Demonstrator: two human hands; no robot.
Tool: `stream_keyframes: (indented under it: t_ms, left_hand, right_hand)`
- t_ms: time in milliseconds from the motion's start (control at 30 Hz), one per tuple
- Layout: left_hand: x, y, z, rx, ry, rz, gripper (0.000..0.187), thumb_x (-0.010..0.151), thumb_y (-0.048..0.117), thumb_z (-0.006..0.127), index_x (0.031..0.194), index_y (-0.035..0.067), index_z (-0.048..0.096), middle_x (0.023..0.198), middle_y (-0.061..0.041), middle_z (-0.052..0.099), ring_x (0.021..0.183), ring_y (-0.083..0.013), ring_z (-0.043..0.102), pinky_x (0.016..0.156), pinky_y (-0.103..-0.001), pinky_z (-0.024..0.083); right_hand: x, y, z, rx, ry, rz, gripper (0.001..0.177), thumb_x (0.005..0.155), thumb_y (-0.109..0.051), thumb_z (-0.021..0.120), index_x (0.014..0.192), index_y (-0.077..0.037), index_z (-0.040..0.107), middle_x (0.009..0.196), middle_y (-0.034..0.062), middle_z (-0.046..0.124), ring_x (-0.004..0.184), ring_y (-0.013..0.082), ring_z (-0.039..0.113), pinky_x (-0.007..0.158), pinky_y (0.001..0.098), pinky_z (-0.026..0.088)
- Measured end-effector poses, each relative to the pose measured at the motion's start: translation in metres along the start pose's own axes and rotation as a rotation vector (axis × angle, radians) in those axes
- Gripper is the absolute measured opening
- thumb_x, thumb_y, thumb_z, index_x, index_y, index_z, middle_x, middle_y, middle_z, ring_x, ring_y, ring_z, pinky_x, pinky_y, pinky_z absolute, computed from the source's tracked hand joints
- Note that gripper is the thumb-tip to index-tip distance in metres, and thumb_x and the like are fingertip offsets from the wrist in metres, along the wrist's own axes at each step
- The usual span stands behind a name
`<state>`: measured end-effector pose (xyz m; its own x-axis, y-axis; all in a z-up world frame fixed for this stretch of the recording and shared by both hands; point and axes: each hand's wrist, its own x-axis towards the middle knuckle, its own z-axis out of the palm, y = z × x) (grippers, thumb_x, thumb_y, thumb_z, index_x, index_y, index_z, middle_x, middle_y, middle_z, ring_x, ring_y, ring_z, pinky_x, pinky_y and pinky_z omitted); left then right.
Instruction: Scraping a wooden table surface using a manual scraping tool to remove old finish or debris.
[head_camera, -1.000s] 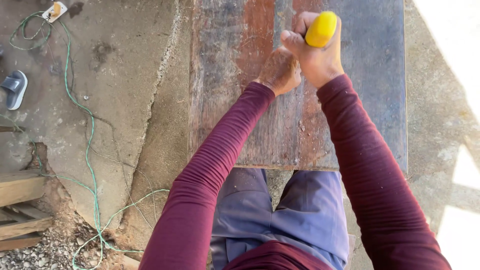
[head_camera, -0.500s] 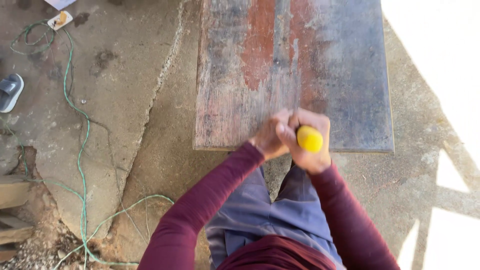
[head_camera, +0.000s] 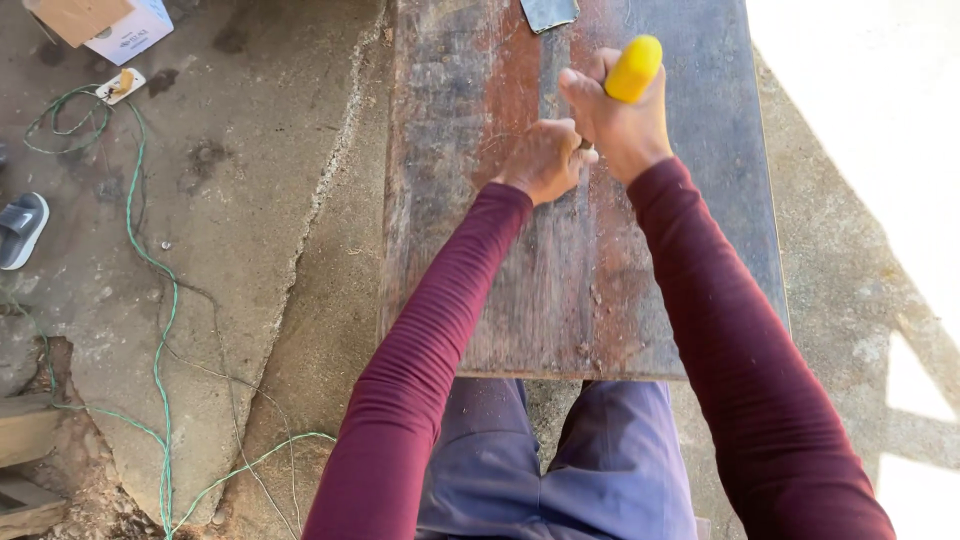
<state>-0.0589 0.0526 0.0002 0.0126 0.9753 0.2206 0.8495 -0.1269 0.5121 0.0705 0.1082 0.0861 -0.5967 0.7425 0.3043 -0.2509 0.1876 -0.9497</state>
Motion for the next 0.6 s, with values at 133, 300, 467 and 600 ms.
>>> stream_keyframes:
  t_ms: [133,300,467,600]
  left_hand:
    - [0.023,-0.024,0.007,-0.041,0.086,-0.012,0.015,0.092,0.016,0.072,0.092,0.001,0.070,0.085,-0.015,0.070,0.083,-0.0317,0.070,0.079,-0.046,0.056]
    - [0.022,-0.032,0.029,0.063,0.117,-0.032,0.017,0.091,0.015,0.074,0.087,0.000,0.068,0.087,-0.016,0.070,0.082,-0.0304,0.071,0.079,-0.043,0.058]
    - [0.014,-0.033,0.028,-0.013,0.204,0.069,0.016,0.083,0.003,0.066,0.098,-0.002,0.067,0.092,-0.016,0.072,0.082,-0.0302,0.072,0.077,-0.040,0.060]
    - [0.002,-0.033,0.037,-0.023,0.064,-0.048,0.009,0.089,0.005,0.065,0.094,-0.002,0.066,0.079,-0.015,0.071,0.079,-0.0305,0.072,0.074,-0.042,0.058]
  right_hand:
    - [0.031,0.016,-0.005,0.087,-0.058,0.034,0.041,0.102,-0.009,0.076,0.071,-0.012,0.049,0.064,-0.0061,0.049,0.053,0.0039,0.044,0.047,0.0235,0.034]
    - [0.025,0.029,-0.009,0.103,-0.060,-0.005,0.038,0.107,-0.009,0.077,0.078,-0.010,0.051,0.068,-0.0056,0.048,0.056,0.0055,0.043,0.049,0.0246,0.034]
    - [0.022,0.026,0.001,-0.032,-0.088,-0.108,0.043,0.106,-0.007,0.076,0.075,-0.010,0.047,0.065,-0.0058,0.047,0.054,0.0062,0.045,0.049,0.0250,0.038]
    - [0.008,0.022,0.011,-0.237,-0.052,-0.197,0.038,0.098,-0.003,0.078,0.071,-0.008,0.051,0.067,-0.0054,0.049,0.060,0.0062,0.046,0.056,0.0256,0.043]
